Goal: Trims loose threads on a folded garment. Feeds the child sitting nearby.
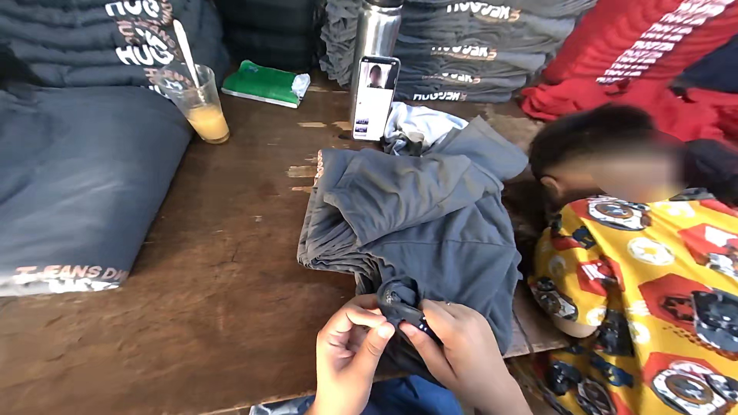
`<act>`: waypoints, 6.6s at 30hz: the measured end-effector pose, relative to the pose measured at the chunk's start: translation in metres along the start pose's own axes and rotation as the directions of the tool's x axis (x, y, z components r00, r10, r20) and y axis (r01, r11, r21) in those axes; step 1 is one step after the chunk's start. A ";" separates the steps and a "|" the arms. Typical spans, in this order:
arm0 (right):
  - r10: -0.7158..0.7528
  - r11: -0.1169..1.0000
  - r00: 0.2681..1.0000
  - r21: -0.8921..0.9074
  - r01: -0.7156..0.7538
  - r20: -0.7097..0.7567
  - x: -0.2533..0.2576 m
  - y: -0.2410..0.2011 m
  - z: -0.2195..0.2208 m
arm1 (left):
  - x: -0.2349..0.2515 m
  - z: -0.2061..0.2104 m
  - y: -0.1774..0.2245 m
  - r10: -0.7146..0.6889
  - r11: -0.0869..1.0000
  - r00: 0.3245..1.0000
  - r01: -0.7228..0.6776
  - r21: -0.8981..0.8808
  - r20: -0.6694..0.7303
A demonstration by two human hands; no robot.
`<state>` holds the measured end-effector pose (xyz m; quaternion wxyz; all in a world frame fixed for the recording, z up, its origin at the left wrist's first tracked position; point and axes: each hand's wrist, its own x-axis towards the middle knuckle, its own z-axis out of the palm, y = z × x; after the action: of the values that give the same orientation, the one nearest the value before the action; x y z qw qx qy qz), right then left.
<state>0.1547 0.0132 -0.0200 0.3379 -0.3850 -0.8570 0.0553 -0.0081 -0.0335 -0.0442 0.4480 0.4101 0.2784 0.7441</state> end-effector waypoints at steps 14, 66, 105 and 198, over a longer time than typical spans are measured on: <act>0.089 0.917 0.962 0.398 0.021 -0.257 -0.007 0.016 -0.007 | 0.008 -0.006 0.006 0.286 0.847 0.943 -0.332 0.414 0.170; 0.107 0.986 0.973 -0.148 -0.078 0.206 -0.030 0.008 -0.027 | 0.013 -0.026 0.040 -0.119 0.829 0.853 -0.196 0.524 0.508; 0.009 0.948 0.998 0.316 -0.031 0.070 -0.047 0.032 -0.053 | 0.011 0.008 0.016 -0.004 0.401 0.796 -0.553 0.730 0.605; 0.114 0.989 0.991 0.099 -0.107 -0.066 -0.023 -0.020 0.010 | 0.000 -0.003 0.021 0.083 0.941 0.976 -0.144 0.307 0.202</act>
<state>0.1468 -0.0152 -0.0329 0.3830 -0.4172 -0.8180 0.1011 -0.0197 -0.0434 -0.0290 0.3557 0.5603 0.3282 0.6722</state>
